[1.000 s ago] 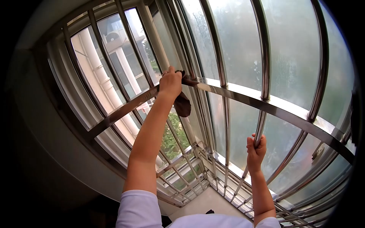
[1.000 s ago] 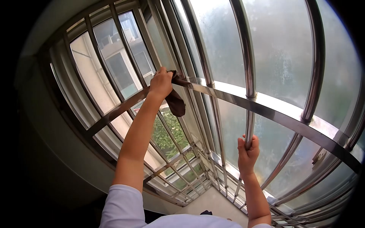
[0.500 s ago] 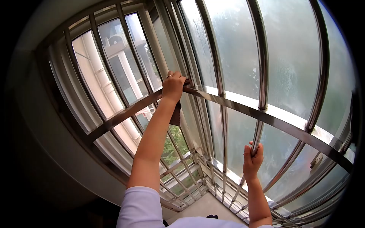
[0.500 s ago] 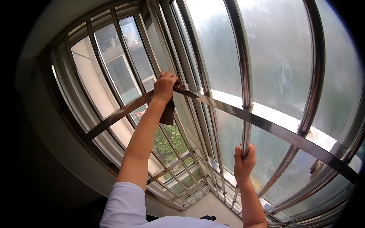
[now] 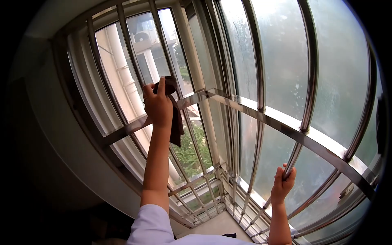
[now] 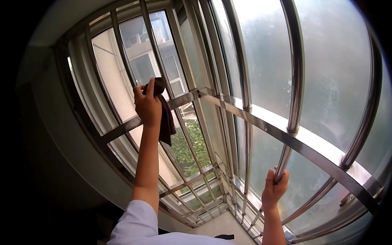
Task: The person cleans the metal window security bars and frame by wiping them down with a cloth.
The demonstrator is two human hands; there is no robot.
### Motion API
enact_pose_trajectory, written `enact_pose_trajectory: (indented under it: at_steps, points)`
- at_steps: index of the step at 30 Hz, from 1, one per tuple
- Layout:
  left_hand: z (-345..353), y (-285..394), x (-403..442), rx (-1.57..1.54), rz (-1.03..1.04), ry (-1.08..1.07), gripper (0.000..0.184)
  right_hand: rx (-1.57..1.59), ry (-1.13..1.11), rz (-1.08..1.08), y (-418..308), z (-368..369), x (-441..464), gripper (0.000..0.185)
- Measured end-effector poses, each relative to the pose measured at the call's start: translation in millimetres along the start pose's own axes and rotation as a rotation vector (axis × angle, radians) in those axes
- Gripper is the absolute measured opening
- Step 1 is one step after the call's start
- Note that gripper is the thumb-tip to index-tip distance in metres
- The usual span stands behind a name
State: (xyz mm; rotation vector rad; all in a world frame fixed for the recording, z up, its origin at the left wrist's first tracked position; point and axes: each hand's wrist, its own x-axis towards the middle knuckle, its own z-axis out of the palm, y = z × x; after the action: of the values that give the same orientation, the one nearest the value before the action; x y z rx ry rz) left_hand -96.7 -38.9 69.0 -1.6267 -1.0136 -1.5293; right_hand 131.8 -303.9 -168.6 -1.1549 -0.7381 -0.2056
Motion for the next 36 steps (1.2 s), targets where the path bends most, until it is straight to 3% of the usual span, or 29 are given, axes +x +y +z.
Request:
enact_pose_trajectory:
  at_steps: [2, 4, 6, 8, 10, 12, 13, 14, 16, 18, 21, 23, 27, 29, 32, 36]
  points:
    - [12.3, -5.5, 2.8, 0.081, 0.066, -0.071, 0.038, -0.001, 0.023, 0.003, 1.2, -0.2, -0.5, 0.017]
    - [30.9, -5.2, 7.4, 0.109, -0.037, -0.361, 0.033, -0.034, 0.018, -0.007, -3.7, 0.4, -1.0, 0.017]
    - [39.0, -8.6, 11.4, -0.002, -0.035, -0.335, 0.028, 0.035, 0.06, 0.038, -6.5, 4.6, -2.0, 0.015]
    - [51.7, -10.8, 19.8, -0.057, -0.203, -0.42, 0.025, 0.027, 0.071, 0.025, -2.3, 4.8, -2.0, 0.015]
    - [80.2, -32.4, 26.3, -0.374, -0.295, -0.459, 0.019, 0.017, 0.073, 0.019, -0.4, 4.2, -2.9, 0.015]
    - [93.1, -43.5, 33.0, -1.17, -0.584, -0.741, 0.012, 0.027, 0.069, -0.006, -1.6, 4.0, -2.5, 0.015]
    - [89.0, -41.5, 33.8, -1.333, -0.754, -0.796, 0.012, 0.027, 0.07, -0.001, -0.8, 2.7, -2.7, 0.015]
    - [84.8, -40.4, 37.5, -1.331, -0.753, -0.8, 0.012, 0.007, 0.04, -0.016, 0.3, 0.7, -2.3, 0.016]
    - [77.3, -36.7, 42.8, -1.246, -1.035, -0.878, 0.019, -0.014, 0.009, -0.03, 1.1, -1.5, -2.8, 0.017]
    - [86.9, -40.6, 40.2, -1.289, -1.016, -0.847, 0.021, 0.007, 0.0, -0.031, 0.9, -1.8, -2.0, 0.016]
    - [92.0, -48.5, 41.2, -1.019, -0.918, -0.965, 0.021, 0.051, 0.046, -0.041, -0.5, 2.9, -0.9, 0.015]
    - [88.4, -49.3, 39.2, -0.917, -0.712, -1.036, 0.023, 0.047, 0.037, -0.04, -2.0, 2.3, -0.9, 0.015]
    - [72.8, -36.7, 40.6, -0.93, -0.66, -1.039, 0.026, -0.021, 0.024, -0.1, -0.8, 1.7, 0.7, 0.016]
    - [79.5, -38.1, 40.3, -0.725, -0.567, -1.046, 0.028, -0.026, 0.029, -0.09, 0.9, 2.0, 1.1, 0.015]
    - [91.5, -45.9, 28.2, -0.624, -0.393, -0.939, 0.03, -0.052, 0.023, -0.088, 1.2, 1.1, 0.6, 0.015]
    - [69.1, -26.7, 28.3, -0.309, -0.36, -0.868, 0.032, -0.101, 0.004, -0.086, -0.6, -0.9, 1.8, 0.015]
